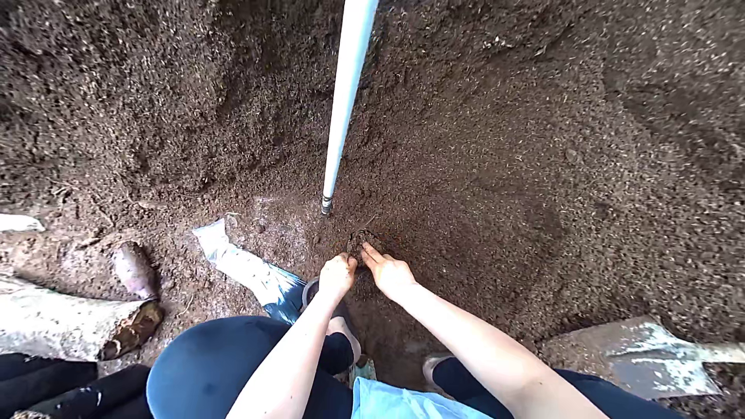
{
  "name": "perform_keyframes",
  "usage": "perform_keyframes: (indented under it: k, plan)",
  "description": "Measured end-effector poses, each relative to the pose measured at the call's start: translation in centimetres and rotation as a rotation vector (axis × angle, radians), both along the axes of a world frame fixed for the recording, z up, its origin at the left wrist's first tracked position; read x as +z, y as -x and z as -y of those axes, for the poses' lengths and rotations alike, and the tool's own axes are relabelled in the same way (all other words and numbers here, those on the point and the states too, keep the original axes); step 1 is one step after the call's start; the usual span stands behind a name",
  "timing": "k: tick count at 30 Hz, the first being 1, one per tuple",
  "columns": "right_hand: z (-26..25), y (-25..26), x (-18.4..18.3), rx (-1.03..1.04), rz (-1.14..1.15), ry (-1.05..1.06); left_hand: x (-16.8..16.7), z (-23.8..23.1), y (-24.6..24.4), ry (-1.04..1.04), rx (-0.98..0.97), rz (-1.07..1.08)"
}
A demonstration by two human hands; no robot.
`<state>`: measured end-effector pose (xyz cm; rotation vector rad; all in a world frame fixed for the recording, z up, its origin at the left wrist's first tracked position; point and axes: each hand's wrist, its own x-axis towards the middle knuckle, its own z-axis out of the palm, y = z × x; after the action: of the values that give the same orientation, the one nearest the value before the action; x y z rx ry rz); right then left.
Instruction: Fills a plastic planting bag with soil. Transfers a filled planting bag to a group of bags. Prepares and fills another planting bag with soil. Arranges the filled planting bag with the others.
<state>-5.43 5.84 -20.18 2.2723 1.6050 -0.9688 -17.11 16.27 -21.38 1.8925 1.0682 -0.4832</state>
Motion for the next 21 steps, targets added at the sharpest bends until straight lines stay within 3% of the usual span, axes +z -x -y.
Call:
perform_keyframes:
  k: [2,5,8,11,17,19,21]
  plan:
    - [-0.5,-1.8,1.1,-0.066,-0.087,-0.043,-0.6,-0.6,0.2,0.011,0.036,0.049]
    - [-0.8,-5.0,1.3,-0.393,-0.217,-0.200,-0.8,-2.1,0.0,0.231,0.334,0.066]
    - [-1.1,-6.2,-1.0,-0.575,-0.371,0.099,-1.9,-2.4,-0.8,0.481,0.490,-0.035]
    - [-2.3,-6.5,-1.9,-0.492,-0.451,0.133,-2.4,-2.8,-1.9,0.552,0.455,-0.047]
    - [-3.0,-4.8,-0.4,-0.263,-0.179,0.082,-2.0,-2.0,-2.8,0.273,0.328,-0.053]
    - [-3.0,-6.6,0.7,-0.248,-0.266,0.152,-1.3,-2.5,-2.7,0.120,0.139,-0.133]
    - [-3.0,-10.5,1.1,-0.387,-0.425,0.162,-0.9,-2.5,-2.3,-0.068,-0.039,-0.170]
